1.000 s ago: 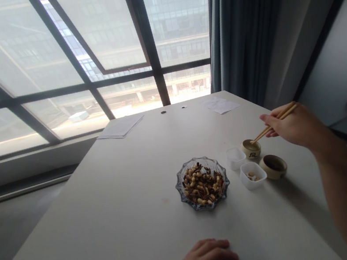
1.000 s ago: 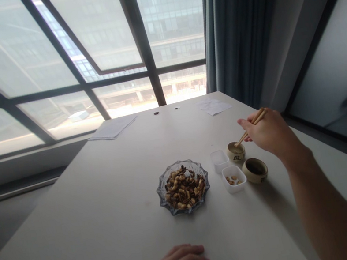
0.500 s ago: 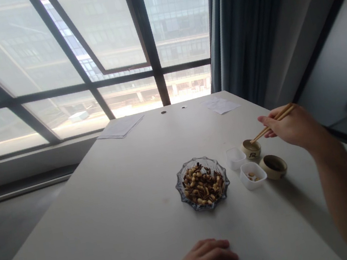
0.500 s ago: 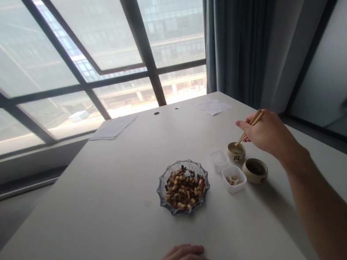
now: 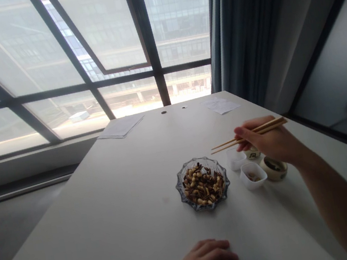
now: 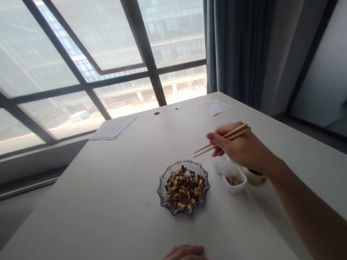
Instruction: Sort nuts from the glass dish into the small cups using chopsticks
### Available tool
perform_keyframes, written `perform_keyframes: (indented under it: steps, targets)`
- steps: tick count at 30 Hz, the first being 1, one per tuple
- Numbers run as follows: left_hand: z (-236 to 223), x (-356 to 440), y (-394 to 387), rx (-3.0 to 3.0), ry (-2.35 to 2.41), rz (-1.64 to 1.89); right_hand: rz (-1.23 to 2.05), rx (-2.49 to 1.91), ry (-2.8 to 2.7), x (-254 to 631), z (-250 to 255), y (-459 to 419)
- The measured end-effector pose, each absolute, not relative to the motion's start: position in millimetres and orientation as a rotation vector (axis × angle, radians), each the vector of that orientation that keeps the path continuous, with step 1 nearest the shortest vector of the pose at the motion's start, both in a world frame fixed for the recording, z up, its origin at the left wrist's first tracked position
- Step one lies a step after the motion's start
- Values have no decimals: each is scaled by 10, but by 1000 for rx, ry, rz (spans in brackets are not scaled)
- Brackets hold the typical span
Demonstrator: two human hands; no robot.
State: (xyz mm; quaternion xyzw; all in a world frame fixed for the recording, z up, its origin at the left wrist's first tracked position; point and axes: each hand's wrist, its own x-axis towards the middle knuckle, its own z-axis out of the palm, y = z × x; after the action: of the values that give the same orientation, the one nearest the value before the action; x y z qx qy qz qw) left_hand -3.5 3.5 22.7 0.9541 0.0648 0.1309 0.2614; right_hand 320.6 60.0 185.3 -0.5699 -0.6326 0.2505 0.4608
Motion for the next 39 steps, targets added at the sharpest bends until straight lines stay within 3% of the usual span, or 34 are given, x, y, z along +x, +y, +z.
perform_keyframes:
  steps: [9, 22, 39]
  targets:
    - [138, -48, 55, 2641, 152, 371, 931, -1409, -1396, 2674, 1319, 803]
    - [80, -62, 66, 2655, 136, 389, 837, -1421, -1456, 2591, 1180, 836]
    - [132, -44, 66, 2636, 150, 371, 515, -1581, -1301, 3387, 1944, 402]
